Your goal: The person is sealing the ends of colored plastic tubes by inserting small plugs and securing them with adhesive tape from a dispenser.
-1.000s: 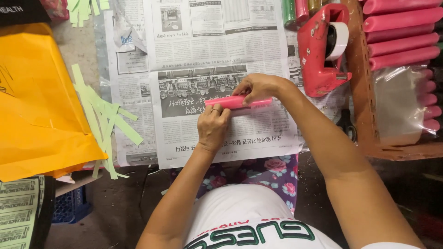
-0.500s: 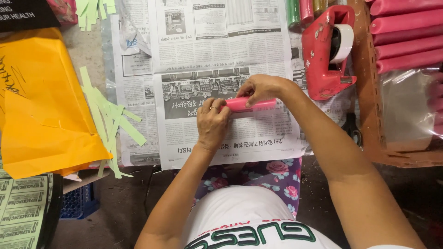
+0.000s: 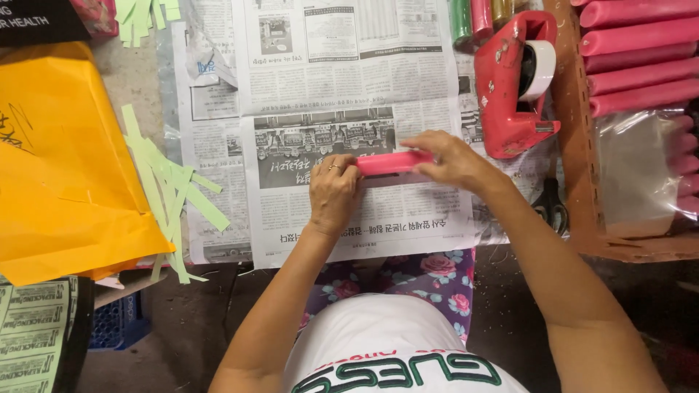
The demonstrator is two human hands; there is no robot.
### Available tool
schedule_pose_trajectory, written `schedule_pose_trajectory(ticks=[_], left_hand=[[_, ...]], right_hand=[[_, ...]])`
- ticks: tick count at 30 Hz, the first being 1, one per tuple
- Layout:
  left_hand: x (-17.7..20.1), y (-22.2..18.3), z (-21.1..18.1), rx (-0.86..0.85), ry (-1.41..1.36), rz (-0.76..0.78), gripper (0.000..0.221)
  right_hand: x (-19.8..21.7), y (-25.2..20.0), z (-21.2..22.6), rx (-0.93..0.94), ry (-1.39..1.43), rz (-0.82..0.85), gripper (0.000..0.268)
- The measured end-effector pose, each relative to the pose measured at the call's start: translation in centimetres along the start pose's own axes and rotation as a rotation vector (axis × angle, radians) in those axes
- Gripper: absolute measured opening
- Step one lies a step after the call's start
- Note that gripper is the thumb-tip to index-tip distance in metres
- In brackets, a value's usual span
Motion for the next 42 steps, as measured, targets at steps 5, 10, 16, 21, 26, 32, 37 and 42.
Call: schedule_pose_trajectory(ticks=[5, 10, 16, 21, 26, 32, 37, 42], left_hand=[[1.5, 0.2, -0.6, 0.037, 0.001, -0.008, 0.018], [1.6, 0.4, -0.5, 0.086, -0.019, -0.004, 0.019], [1.1, 0.8, 0.1, 0.134, -0.037, 0.032, 0.023], [1.8, 1.9, -0.5, 0.158, 0.022, 0.084, 0.029], [-0.5, 3.1, -1.0, 0.132, 0.026, 0.198, 0.036], [-0.5, 3.4, -0.2, 0.162, -0.054, 0.194, 0.025], [-0.8, 3.3, -0.4, 0.170, -0.083, 0.234, 0.028], [-2.1, 2.6, 0.3, 0.167, -0.071, 0.222, 0.028]], right_hand=[[0.9, -0.3, -2.9, 0.022, 0.192, -0.057, 0.041], [0.9, -0.2, -2.4, -0.022, 0.168, -0.027, 0.035], [-1.0, -0.5, -2.7, 0.044, 0.004, -0.153, 0.057], [-1.0, -0.7, -2.4, 0.058, 0.020, -0.252, 0.045], [-0.4, -0.9, -1.9, 0.032, 0.121, -0.280, 0.039], [0.0, -1.7, -2.3, 0.035, 0.112, -0.374, 0.033], [8.5, -9.8, -3.2, -0.076, -0.049, -0.843, 0.034], [14.4, -16.6, -9.2, -0.375, -0.007, -1.026, 0.052]])
Point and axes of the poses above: each hand's wrist, its own y-axis towards the middle knuckle, its own x-axis out of the back of the hand, z = x × y, the point moved 8 cm from there along y, towards the middle knuckle, and after that the axes turned 2 degrees about z, right-handed, at the moved point
